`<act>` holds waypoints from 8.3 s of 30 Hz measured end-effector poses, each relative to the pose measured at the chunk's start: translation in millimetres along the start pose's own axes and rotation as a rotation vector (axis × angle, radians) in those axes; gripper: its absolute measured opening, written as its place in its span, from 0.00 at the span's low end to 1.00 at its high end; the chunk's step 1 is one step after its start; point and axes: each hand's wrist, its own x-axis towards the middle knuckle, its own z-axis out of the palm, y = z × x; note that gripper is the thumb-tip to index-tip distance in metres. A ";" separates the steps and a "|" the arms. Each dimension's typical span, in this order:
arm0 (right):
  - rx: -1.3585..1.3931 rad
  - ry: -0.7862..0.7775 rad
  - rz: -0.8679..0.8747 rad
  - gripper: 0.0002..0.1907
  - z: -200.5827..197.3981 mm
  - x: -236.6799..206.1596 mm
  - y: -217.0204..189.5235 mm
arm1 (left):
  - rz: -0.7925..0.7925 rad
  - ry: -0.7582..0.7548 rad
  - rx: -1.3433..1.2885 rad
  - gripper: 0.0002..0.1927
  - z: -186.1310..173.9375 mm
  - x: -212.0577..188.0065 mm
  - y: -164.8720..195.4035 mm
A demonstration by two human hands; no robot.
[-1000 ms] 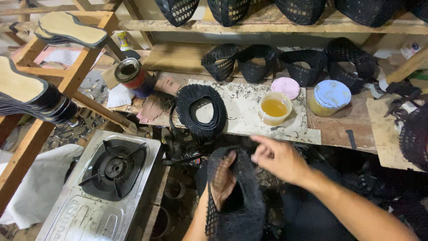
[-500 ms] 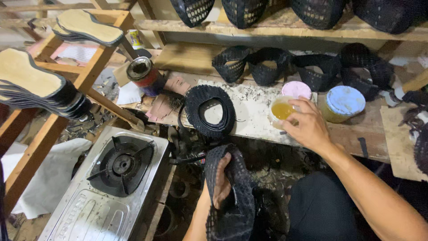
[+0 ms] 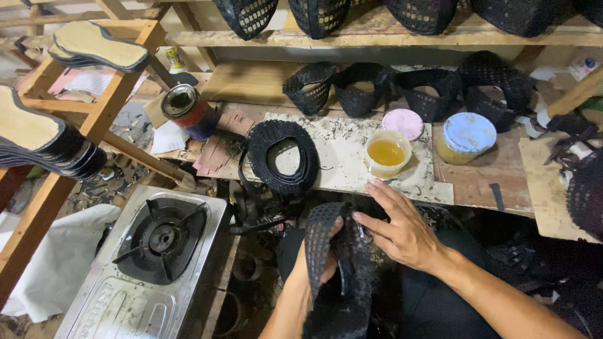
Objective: The person applies adhesive by hand from a small cup onto the edges of black mesh shoe uppers, working each upper over their lap and turning it to coat the rim. Treated uppers are placed on the workbench with others.
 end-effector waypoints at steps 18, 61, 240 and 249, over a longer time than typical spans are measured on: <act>0.539 -0.152 0.280 0.29 9.5 -8.9 -11.3 | 0.178 0.113 -0.097 0.14 -32.0 14.2 15.6; 0.099 0.343 0.540 0.15 -11.0 -67.8 -11.7 | -0.332 0.405 0.558 0.19 -27.9 13.9 -75.1; 0.004 -0.214 0.112 0.25 -0.9 -44.0 2.4 | -0.332 -0.275 0.363 0.12 -14.4 -54.7 -24.5; 1.017 -0.285 0.692 0.37 -0.3 -47.3 -9.8 | -0.134 -0.059 0.194 0.20 -24.0 -56.5 -36.1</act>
